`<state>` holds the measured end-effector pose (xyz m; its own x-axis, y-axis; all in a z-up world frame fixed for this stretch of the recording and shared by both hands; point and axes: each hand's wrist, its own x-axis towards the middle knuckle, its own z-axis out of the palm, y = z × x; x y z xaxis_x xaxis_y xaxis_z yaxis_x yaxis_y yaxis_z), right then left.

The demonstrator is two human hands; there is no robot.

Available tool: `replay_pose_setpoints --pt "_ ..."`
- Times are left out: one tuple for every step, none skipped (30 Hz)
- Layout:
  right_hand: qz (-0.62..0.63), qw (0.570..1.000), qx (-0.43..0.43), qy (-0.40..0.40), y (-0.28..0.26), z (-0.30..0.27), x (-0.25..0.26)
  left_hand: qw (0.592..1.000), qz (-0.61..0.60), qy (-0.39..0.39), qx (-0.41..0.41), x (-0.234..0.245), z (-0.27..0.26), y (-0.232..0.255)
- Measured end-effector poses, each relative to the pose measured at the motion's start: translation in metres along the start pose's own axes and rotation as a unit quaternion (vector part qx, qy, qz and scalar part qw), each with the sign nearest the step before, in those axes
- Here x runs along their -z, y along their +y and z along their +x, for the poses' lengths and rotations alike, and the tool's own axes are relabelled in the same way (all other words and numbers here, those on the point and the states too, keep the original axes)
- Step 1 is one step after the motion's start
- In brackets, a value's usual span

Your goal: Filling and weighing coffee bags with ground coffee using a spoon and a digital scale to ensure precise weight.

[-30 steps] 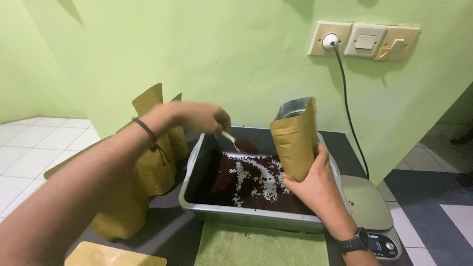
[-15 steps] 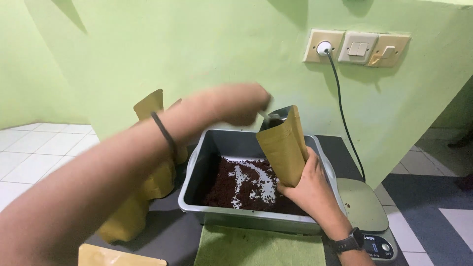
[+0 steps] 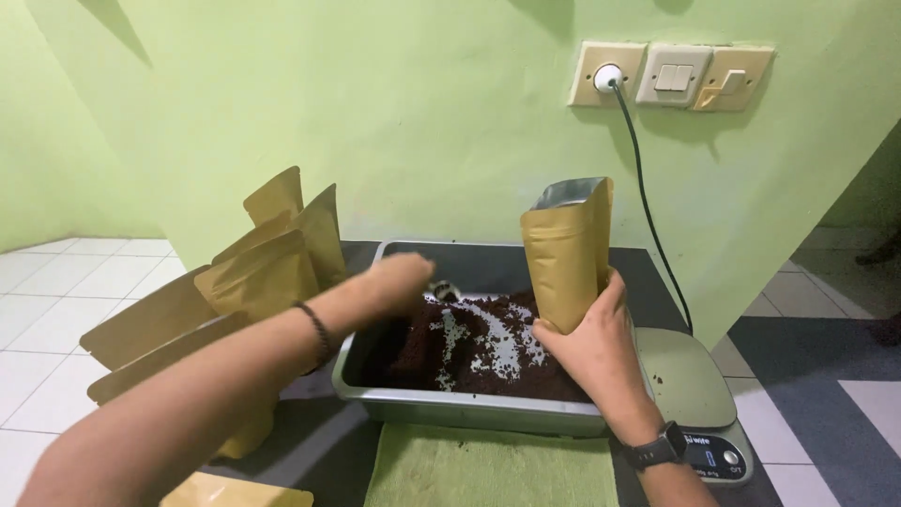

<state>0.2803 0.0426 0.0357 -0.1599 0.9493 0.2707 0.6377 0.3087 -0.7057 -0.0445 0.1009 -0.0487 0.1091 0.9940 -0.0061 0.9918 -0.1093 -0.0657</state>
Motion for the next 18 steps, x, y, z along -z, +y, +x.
replay_pose_setpoints --pt "-0.001 1.000 0.001 0.000 0.001 -0.001 -0.001 1.000 -0.001 0.001 0.000 -0.017 0.006 0.003" --pt "0.002 1.000 -0.001 0.002 0.002 0.000 -0.002 0.999 -0.005 -0.025 -0.024 -0.032 0.013 0.005" --pt "0.004 1.000 -0.002 0.004 0.003 0.001 -0.002 0.998 -0.009 -0.050 -0.047 -0.047 0.022 0.008" --pt "0.001 1.000 -0.003 0.004 0.001 0.001 -0.001 0.998 -0.012 -0.050 -0.049 -0.023 0.004 0.028" --pt "-0.003 1.000 -0.010 -0.001 -0.001 0.001 0.000 0.994 -0.058 -0.069 -0.067 0.002 -0.013 0.047" --pt "-0.005 1.000 -0.020 -0.005 -0.002 0.002 0.000 0.987 -0.102 -0.091 -0.086 0.028 -0.031 0.065" --pt "-0.005 1.000 -0.023 -0.005 -0.001 0.002 0.000 0.987 -0.102 -0.092 -0.088 0.050 -0.045 0.080" --pt "-0.007 1.000 -0.011 -0.003 0.001 0.002 0.000 0.971 -0.102 -0.181 -0.116 0.071 -0.060 0.095" --pt "-0.009 1.000 0.001 -0.001 0.003 0.001 0.000 0.947 -0.100 -0.268 -0.145 0.092 -0.076 0.110" --pt "-0.011 1.000 0.000 -0.002 0.004 0.001 -0.001 0.947 -0.102 -0.269 -0.145 0.089 -0.077 0.110" --pt "-0.010 1.000 -0.002 -0.001 0.004 0.000 -0.001 0.941 -0.150 -0.264 -0.150 0.087 -0.078 0.110" --pt "-0.007 1.000 0.000 0.001 0.003 0.001 -0.002 0.934 -0.195 -0.257 -0.153 0.087 -0.080 0.107" --pt "-0.007 1.000 0.002 0.000 0.003 0.002 -0.003 0.935 -0.195 -0.256 -0.151 0.078 -0.077 0.097" --pt "-0.010 1.000 0.002 0.000 0.005 0.003 -0.004 0.924 -0.241 -0.264 -0.133 0.068 -0.073 0.087" --pt "-0.014 1.000 0.001 -0.001 0.006 0.003 -0.004 0.912 -0.287 -0.270 -0.114 0.058 -0.069 0.078" --pt "-0.013 1.000 0.001 0.003 0.006 0.003 -0.003 0.913 -0.284 -0.270 -0.115 0.075 -0.072 0.076" --pt "-0.010 1.000 0.003 -0.003 0.006 0.003 -0.003 0.916 -0.284 -0.261 -0.107 0.093 -0.076 0.074" --pt "-0.007 1.000 0.008 -0.013 0.004 0.003 -0.003 0.920 -0.287 -0.251 -0.094 0.109 -0.082 0.072"
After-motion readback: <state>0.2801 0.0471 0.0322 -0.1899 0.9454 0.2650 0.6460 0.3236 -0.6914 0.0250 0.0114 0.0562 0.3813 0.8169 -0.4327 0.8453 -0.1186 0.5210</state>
